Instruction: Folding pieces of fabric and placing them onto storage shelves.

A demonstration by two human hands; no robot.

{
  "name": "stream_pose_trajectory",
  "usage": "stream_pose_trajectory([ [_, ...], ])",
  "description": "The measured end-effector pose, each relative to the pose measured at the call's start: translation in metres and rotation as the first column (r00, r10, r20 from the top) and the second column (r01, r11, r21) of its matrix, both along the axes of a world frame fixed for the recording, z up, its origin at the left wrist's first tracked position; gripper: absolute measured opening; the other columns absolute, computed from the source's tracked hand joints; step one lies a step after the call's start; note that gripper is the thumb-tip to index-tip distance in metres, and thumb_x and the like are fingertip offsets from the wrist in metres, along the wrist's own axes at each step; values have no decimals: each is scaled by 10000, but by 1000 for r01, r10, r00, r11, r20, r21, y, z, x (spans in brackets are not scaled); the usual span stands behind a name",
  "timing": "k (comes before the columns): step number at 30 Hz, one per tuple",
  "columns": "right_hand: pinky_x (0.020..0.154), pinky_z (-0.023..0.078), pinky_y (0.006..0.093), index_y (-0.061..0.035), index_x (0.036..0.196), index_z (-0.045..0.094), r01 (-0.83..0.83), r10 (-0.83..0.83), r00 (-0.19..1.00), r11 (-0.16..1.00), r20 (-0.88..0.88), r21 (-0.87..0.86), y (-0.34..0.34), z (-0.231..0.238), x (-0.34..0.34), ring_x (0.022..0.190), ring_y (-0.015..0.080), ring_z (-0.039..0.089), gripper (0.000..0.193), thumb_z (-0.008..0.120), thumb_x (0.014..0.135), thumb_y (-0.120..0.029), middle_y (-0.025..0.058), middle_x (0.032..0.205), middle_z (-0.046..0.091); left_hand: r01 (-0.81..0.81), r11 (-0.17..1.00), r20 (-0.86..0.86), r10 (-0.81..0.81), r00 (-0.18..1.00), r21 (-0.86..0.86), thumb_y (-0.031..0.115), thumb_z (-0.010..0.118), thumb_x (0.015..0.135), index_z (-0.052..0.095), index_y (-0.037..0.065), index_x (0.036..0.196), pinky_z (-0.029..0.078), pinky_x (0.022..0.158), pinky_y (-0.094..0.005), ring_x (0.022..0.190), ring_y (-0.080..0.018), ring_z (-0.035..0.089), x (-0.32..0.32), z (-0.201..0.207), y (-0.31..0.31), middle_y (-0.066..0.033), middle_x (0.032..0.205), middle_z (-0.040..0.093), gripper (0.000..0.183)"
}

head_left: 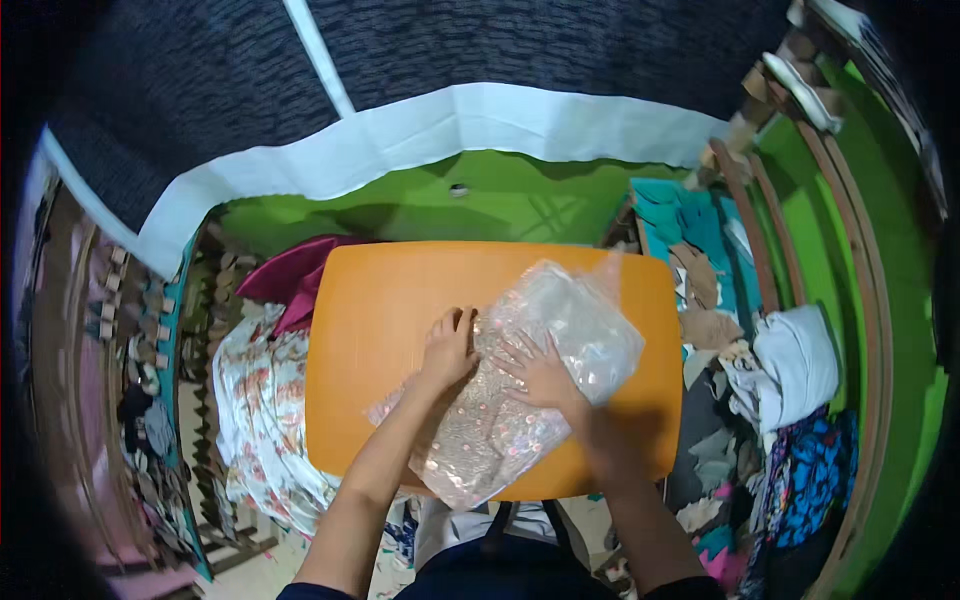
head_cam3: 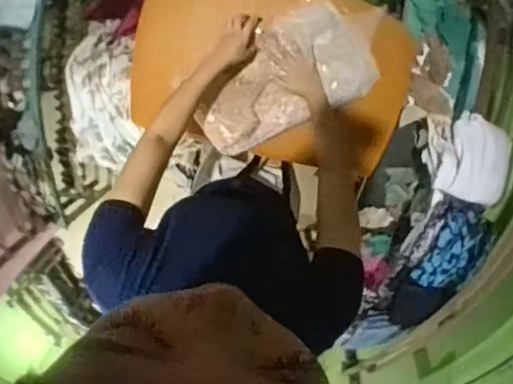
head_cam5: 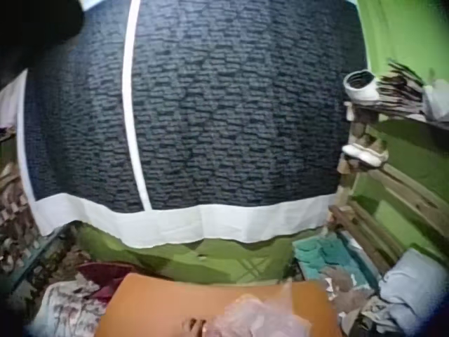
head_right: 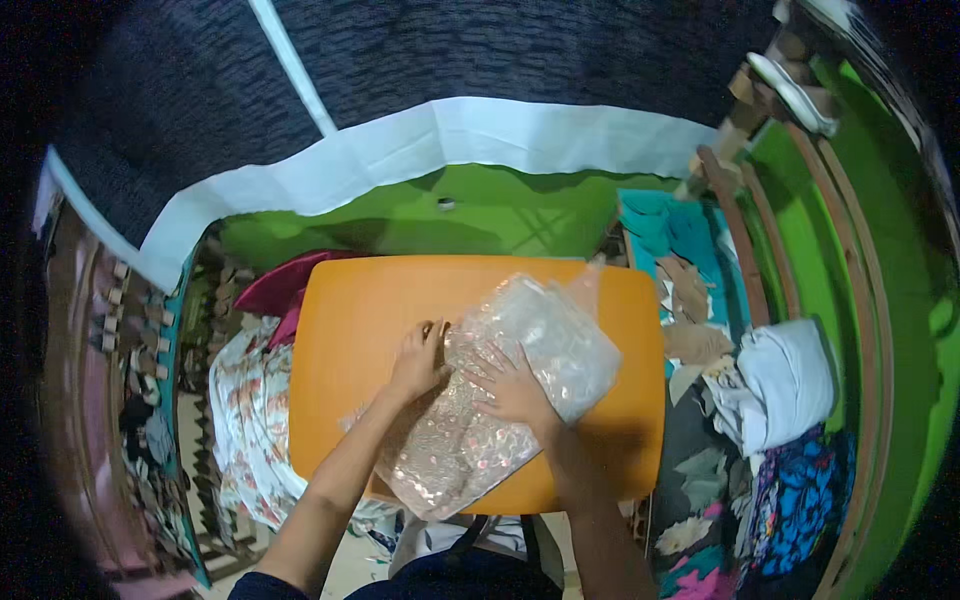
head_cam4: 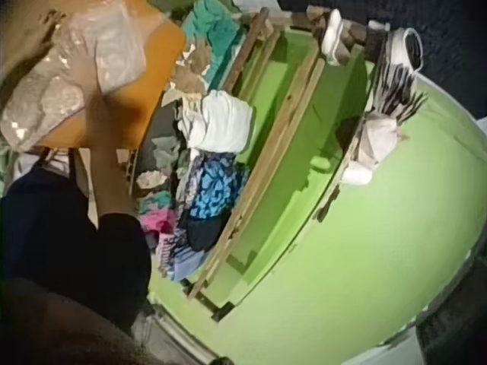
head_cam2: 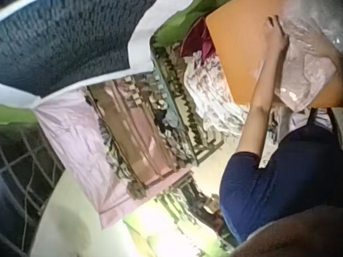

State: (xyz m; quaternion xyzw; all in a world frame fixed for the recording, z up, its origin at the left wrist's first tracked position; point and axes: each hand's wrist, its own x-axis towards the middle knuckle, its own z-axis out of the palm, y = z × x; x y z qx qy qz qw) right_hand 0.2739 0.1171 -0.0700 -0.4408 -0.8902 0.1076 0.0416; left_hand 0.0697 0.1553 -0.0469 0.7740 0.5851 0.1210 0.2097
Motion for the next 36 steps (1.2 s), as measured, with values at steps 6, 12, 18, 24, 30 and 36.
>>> stream_pose_trajectory([
  [6, 957, 176, 628, -183, 1298, 404, 356, -356, 934, 921, -29, 157, -13, 7, 5, 1276, 315, 254, 606, 554, 774, -448, 99, 1364, 335, 469, 837, -205, -425, 882, 282, 173, 511, 818, 447, 87, 1231, 314, 968, -410, 1234, -270, 344, -3, -35, 1, -103, 1360, 346, 427],
  [12, 954, 331, 402, 58, 1269, 291, 768, -751, -280, 199, -598, -609, -94, -42, 49, 1161, 310, 383, 704, 657, 737, -222, 235, 1270, 361, 240, 965, 156, -255, 954, 110, 76, 689, 636, 478, 47, 1159, 352, 919, -436, 1097, -417, 378, 23, -6, 25, -207, 1153, 426, 564],
  [18, 830, 443, 349, -8, 1184, 430, 93, -817, -437, 375, -376, -922, -93, -27, 33, 942, 229, 547, 505, 637, 725, -45, 106, 1042, 545, 135, 966, 108, -113, 988, -218, 77, 734, 559, 273, 7, 1256, 418, 853, -413, 1005, -393, 478, 22, -13, 47, -240, 1089, 471, 839],
  [24, 796, 461, 332, -7, 1157, 462, -53, -806, -557, 274, -199, -960, -99, -12, 32, 917, 209, 559, 509, 671, 693, 1, 87, 1006, 564, 334, 511, 493, 214, 843, -792, -6, 684, 621, 635, 11, 894, 474, 669, -292, 744, -152, 584, 3, -12, 71, -57, 830, 632, 278],
  [30, 860, 425, 330, -25, 1069, 571, 294, -821, -335, 375, -462, -879, -118, -27, 32, 1001, 196, 524, 423, 735, 694, -133, 70, 1066, 564, 421, 579, 632, 223, 743, -699, -18, 643, 699, 593, 12, 1008, 456, 695, -248, 788, -131, 571, -22, -40, 59, -49, 883, 623, 314],
  [36, 891, 424, 341, -56, 1111, 553, 15, -696, -370, 658, -616, -753, -133, -1, 34, 1023, 183, 518, 416, 661, 709, -38, 48, 1092, 564, 457, 426, 596, 290, 748, -781, -17, 626, 720, 567, 8, 1037, 457, 680, -241, 813, -121, 558, -34, -32, 53, -54, 910, 604, 323],
])
